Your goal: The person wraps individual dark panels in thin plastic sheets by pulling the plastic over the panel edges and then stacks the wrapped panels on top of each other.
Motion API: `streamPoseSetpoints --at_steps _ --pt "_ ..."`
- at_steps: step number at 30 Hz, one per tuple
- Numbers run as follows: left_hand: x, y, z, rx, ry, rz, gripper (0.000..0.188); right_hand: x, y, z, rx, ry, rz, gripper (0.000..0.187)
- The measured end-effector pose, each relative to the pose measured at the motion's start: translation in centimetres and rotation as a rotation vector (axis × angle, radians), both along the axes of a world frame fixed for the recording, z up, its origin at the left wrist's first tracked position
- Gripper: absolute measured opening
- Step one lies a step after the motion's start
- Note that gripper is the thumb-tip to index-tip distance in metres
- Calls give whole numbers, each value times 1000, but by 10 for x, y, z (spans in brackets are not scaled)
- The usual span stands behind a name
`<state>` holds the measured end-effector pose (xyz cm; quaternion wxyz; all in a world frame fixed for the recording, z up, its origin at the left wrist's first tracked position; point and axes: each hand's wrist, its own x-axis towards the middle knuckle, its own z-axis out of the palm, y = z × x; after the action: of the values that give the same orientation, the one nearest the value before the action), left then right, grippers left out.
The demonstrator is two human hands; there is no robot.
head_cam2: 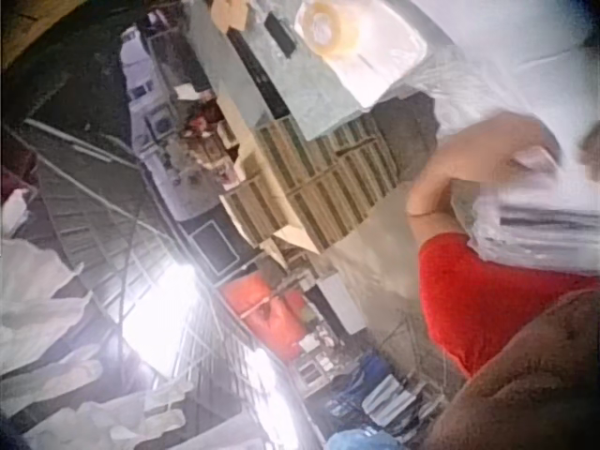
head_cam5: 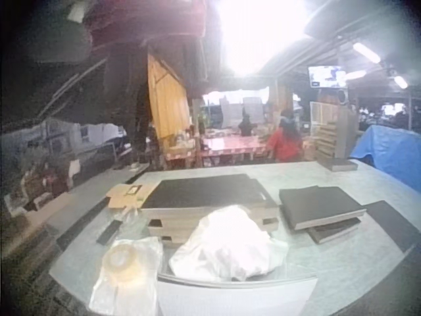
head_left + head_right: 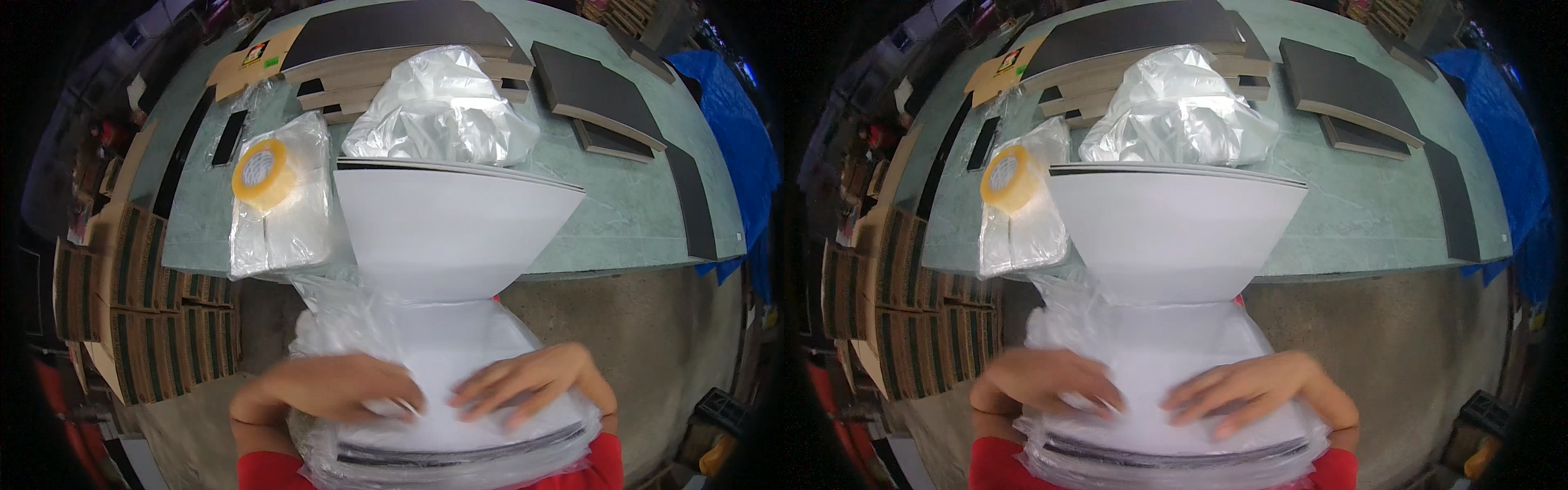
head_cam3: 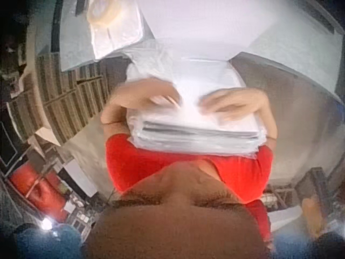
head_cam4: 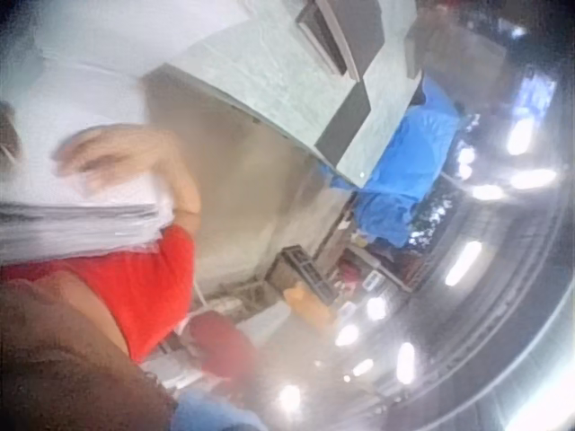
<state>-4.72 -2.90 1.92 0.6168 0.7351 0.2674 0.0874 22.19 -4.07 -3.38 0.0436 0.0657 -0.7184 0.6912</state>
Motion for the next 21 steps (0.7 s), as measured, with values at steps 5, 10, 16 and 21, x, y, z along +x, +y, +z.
streamPoseSetpoints --at_steps 5,10,16,21 --pt "22 -16 -195 397 392 110 19 5 -12 -145 176 -592 -420 56" --pt "46 34 -177 427 300 155 20 -3 28 -139 -17 -689 -475 52" --pt "49 67 -49 307 -312 773 42 -25 55 -46 -207 -493 -790 38" --pt "6 57 -52 38 -111 859 32 -13 42 -60 -357 -199 -857 26"
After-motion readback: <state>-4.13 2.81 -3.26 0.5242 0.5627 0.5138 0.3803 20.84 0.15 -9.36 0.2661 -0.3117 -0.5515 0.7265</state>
